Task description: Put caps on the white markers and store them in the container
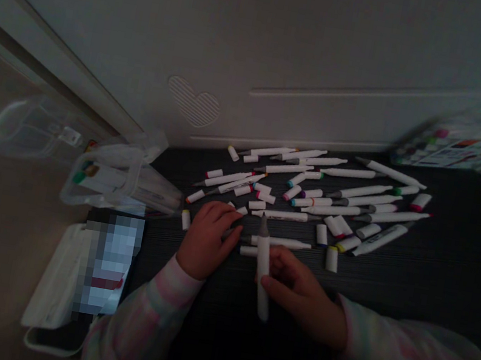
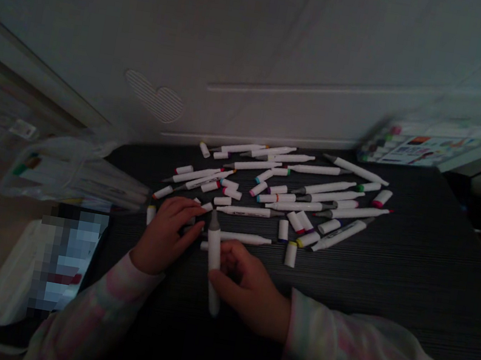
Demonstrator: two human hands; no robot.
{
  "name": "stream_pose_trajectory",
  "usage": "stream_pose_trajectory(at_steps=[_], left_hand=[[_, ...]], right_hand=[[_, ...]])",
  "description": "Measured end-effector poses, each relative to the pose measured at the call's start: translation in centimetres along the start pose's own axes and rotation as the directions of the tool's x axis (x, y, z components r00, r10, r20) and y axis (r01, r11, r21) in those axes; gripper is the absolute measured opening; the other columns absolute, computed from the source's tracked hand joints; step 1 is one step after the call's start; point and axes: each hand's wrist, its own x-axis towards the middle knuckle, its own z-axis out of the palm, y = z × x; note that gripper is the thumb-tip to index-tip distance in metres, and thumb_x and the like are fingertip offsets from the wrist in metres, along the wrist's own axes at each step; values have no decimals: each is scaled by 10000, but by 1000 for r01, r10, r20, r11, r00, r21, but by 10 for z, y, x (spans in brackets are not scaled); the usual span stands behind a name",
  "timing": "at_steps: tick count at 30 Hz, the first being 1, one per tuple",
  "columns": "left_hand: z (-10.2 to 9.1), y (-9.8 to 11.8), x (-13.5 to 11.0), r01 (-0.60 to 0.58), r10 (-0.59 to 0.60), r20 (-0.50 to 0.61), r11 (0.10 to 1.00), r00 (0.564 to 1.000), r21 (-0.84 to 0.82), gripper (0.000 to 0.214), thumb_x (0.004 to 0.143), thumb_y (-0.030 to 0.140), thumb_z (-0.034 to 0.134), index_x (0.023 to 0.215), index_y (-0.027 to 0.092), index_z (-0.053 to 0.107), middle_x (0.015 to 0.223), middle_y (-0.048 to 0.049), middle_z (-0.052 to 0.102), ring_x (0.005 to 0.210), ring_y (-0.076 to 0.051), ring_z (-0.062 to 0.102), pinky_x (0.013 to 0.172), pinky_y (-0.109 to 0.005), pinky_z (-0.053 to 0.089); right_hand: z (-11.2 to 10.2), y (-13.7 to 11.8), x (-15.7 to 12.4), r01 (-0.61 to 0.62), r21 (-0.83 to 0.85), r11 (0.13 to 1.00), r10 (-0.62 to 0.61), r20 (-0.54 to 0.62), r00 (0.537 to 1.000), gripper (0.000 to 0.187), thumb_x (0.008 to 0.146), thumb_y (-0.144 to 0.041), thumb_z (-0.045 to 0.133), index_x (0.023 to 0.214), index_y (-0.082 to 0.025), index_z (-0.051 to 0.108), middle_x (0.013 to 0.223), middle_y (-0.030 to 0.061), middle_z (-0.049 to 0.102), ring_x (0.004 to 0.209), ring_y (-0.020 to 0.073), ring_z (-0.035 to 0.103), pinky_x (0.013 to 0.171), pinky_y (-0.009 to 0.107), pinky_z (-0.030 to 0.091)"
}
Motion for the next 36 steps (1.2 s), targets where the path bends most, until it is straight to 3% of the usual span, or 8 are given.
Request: stream_pose_trajectory(at_steps=[36], left_hand=[[0,0,-1,-1,1,1,1000,1000,5,190,798,209,491,956,149,579,955,-68,577,970,-200,459,871,-368,402]], right_hand=[[-1,3,0,9,-14,1000,-9,21,1000,192,795,-300,520,931,-171,476,746,1,487,689,117,478,671,275,407]])
